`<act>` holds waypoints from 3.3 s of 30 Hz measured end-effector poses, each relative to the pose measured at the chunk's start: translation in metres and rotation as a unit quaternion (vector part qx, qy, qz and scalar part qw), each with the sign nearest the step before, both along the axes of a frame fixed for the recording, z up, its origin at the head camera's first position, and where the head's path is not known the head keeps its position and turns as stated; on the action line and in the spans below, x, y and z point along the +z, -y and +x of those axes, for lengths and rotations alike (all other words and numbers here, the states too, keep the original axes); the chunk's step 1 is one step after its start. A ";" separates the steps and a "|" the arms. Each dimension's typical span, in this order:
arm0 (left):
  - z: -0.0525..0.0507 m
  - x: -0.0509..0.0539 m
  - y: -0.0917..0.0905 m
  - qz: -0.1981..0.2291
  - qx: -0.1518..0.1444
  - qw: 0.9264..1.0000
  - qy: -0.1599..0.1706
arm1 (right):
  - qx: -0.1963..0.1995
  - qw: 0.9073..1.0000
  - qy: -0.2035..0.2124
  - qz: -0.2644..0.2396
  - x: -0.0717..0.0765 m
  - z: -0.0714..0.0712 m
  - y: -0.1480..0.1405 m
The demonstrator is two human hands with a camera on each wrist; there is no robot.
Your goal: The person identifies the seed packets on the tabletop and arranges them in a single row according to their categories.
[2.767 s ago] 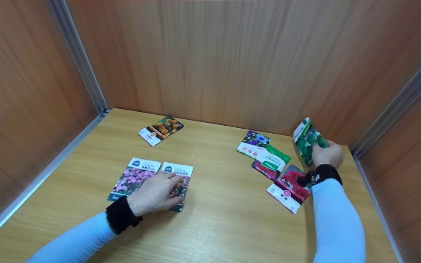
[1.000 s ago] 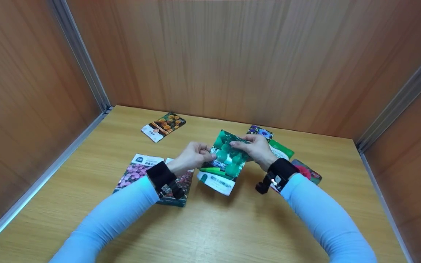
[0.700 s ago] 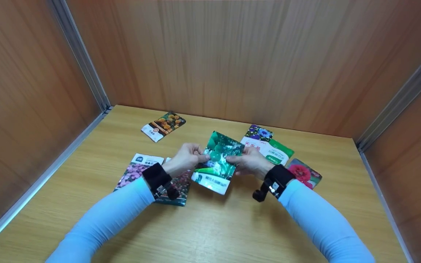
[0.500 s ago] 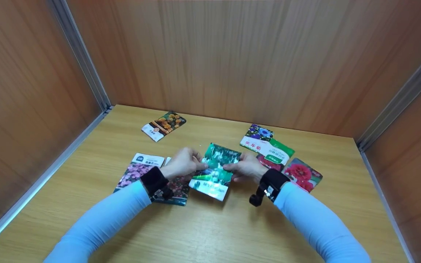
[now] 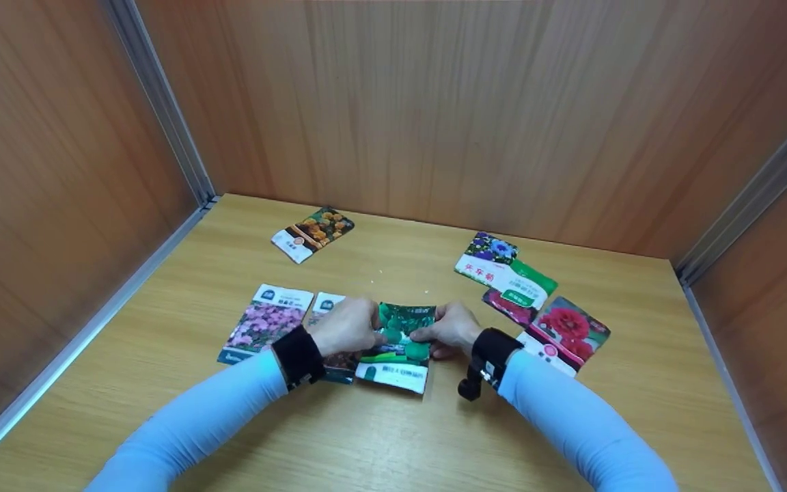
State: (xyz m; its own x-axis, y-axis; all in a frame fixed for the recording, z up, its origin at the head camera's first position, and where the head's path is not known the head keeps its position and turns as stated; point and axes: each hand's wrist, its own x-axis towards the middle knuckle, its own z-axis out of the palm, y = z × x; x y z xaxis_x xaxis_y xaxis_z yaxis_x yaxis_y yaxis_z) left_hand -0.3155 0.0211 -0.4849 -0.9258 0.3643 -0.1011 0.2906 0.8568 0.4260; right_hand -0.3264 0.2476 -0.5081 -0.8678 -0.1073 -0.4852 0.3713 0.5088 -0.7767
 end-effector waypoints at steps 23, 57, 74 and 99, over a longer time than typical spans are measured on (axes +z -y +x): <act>0.007 -0.009 -0.007 -0.102 -0.014 0.990 -0.096 | 0.052 0.961 -0.167 0.214 0.002 0.022 0.008; 0.016 -0.008 -0.019 -0.025 -0.031 0.988 -0.147 | -0.116 0.921 -0.142 0.344 0.041 0.049 -0.199; 0.015 -0.013 -0.015 -0.046 -0.030 0.983 -0.174 | -0.075 0.859 -0.047 0.504 0.021 0.048 -0.213; 0.012 -0.009 -0.017 -0.013 -0.022 0.996 -0.089 | -0.203 0.946 0.013 0.252 0.009 0.037 -0.226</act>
